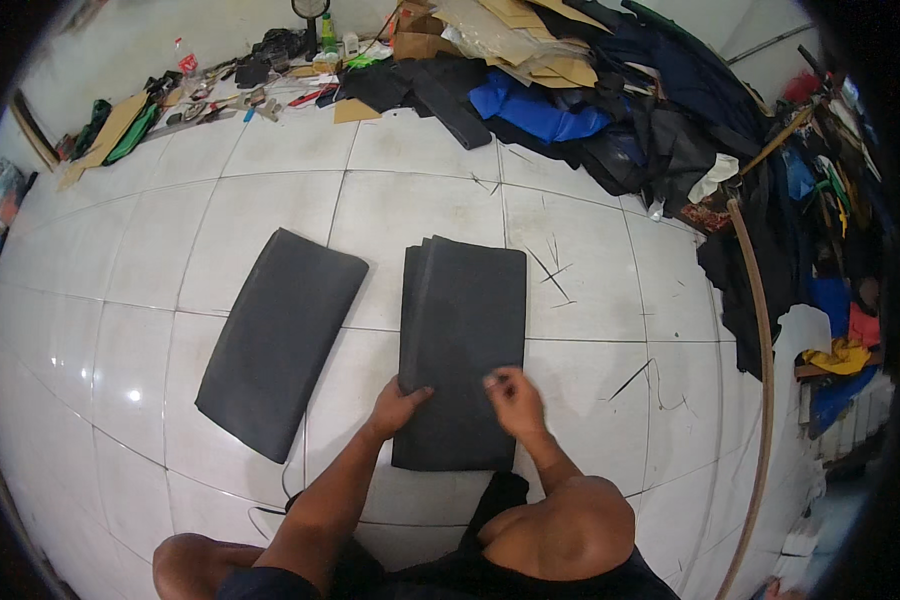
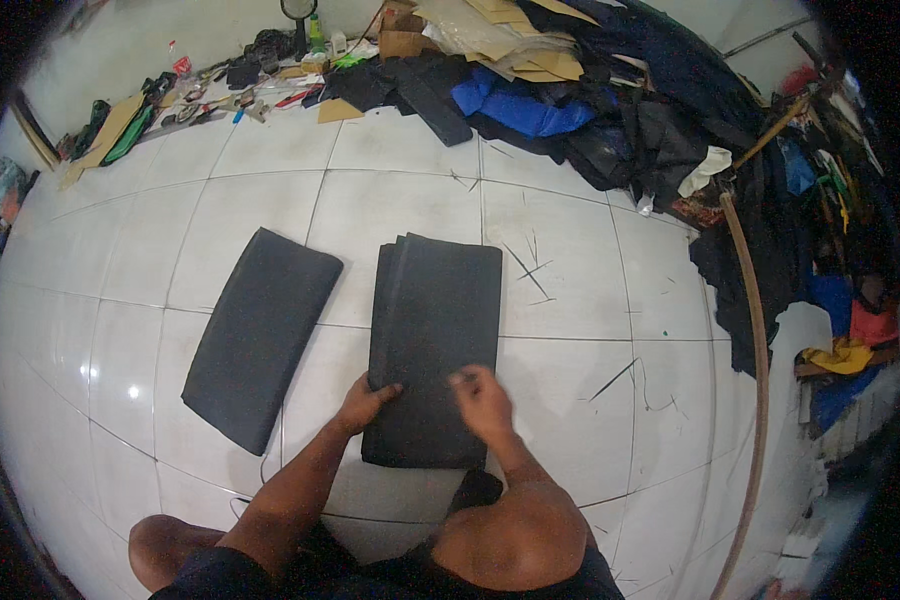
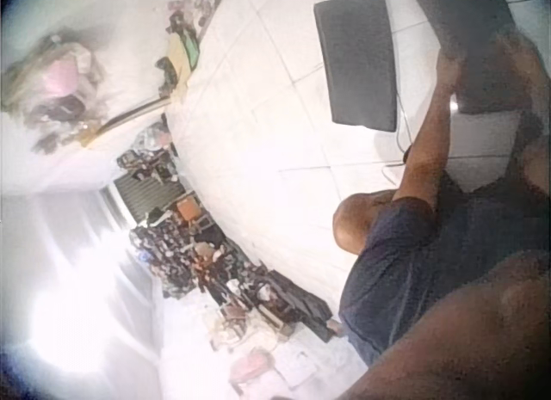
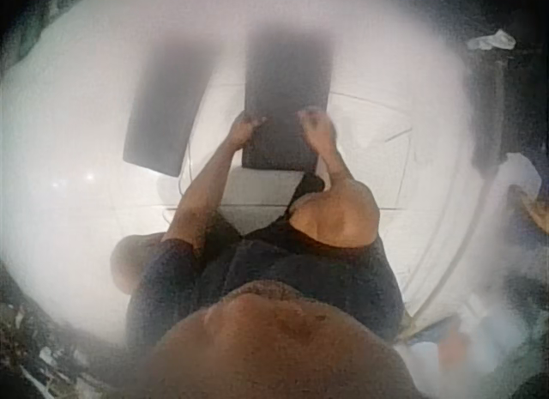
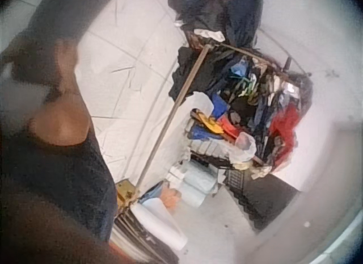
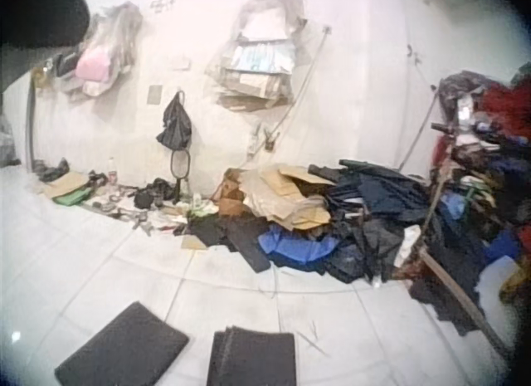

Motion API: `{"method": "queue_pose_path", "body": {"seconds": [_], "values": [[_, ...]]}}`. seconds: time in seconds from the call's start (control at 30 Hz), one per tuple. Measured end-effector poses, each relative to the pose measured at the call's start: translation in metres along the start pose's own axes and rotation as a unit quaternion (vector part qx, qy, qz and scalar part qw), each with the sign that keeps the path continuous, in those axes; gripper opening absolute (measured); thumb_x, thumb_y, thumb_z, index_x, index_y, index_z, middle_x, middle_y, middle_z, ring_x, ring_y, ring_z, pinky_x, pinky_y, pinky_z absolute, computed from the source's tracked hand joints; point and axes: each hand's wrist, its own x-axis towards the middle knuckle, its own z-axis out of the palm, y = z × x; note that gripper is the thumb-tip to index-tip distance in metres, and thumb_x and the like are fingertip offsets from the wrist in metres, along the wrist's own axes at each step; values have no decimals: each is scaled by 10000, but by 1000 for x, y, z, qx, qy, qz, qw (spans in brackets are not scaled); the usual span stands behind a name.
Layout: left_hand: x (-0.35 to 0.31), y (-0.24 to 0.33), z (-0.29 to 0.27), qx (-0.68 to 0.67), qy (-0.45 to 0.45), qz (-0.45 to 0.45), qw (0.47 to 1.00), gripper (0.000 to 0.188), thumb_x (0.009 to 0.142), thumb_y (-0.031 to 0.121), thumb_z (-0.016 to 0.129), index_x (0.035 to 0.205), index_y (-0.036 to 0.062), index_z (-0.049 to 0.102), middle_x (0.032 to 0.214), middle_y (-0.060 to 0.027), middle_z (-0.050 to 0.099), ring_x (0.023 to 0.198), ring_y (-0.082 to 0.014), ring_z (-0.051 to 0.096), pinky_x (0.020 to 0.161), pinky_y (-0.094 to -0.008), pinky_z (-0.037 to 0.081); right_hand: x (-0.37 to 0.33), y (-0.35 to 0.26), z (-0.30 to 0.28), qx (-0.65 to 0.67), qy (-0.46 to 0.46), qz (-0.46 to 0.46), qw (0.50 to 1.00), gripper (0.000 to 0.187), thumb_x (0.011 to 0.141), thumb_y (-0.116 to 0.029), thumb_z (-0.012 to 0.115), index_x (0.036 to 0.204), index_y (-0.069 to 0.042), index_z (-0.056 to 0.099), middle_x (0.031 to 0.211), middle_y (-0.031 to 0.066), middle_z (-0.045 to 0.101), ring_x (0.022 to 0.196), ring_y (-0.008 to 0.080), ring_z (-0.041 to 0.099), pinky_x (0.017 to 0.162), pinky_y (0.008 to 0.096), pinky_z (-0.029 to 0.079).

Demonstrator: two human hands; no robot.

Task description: The person folds a large black sheet of material on the floor and stacks it with other folded pieces. Then the person sweeps the tiled floor with a broom, moving debris toward a corner.

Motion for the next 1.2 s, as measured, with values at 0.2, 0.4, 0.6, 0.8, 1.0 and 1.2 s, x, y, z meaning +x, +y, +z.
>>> {"method": "queue_pose_path", "body": {"seconds": [0.2,0.4,0.6,0.8,1.0,1.2], "values": [[1,-3,-1,53,-10,5,999,578,830,183,664,1273,-69,393,1227,-185,535,1111,-253,534,946,-358,423,24,61,3,20,78,53,995,637,887,-494,512,1199,61,480,1106,257,586,1035,357,582,880,402,454],[24,24,-3,0,13,-1,1000,649,805,298,688,1264,-69,413,1189,-189,563,1090,-277,549,942,-380,430,80,34,-28,39,37,87,995,741,836,-475,605,1264,90,388,1180,293,529,1064,352,570,890,416,452],[58,20,3,153,111,48,981,498,806,306,661,1152,-33,543,1024,-182,646,980,-320,614,881,-382,455,104,20,-24,270,-14,133,953,753,796,-327,684,1332,46,309,1202,188,517,986,279,570,840,370,477],[19,20,32,236,212,174,932,446,822,241,624,1165,-15,501,960,-224,638,953,-400,599,822,-417,463,51,-9,-9,290,94,-5,952,380,856,-148,602,1165,33,474,1100,147,572,983,224,553,842,320,444],[-46,77,54,76,147,323,932,355,887,190,569,1142,-30,459,821,-169,612,765,-259,614,715,-335,463,-24,-61,-49,356,207,-189,891,348,877,-110,596,1162,21,447,1081,117,546,949,179,528,852,307,429],[-46,121,63,-7,79,446,892,362,898,170,577,1161,-37,440,855,-138,595,772,-208,573,715,-316,455,-31,-67,-78,310,315,-383,811,430,859,-76,568,1244,24,402,1142,79,525,987,141,510,883,266,413]]}}
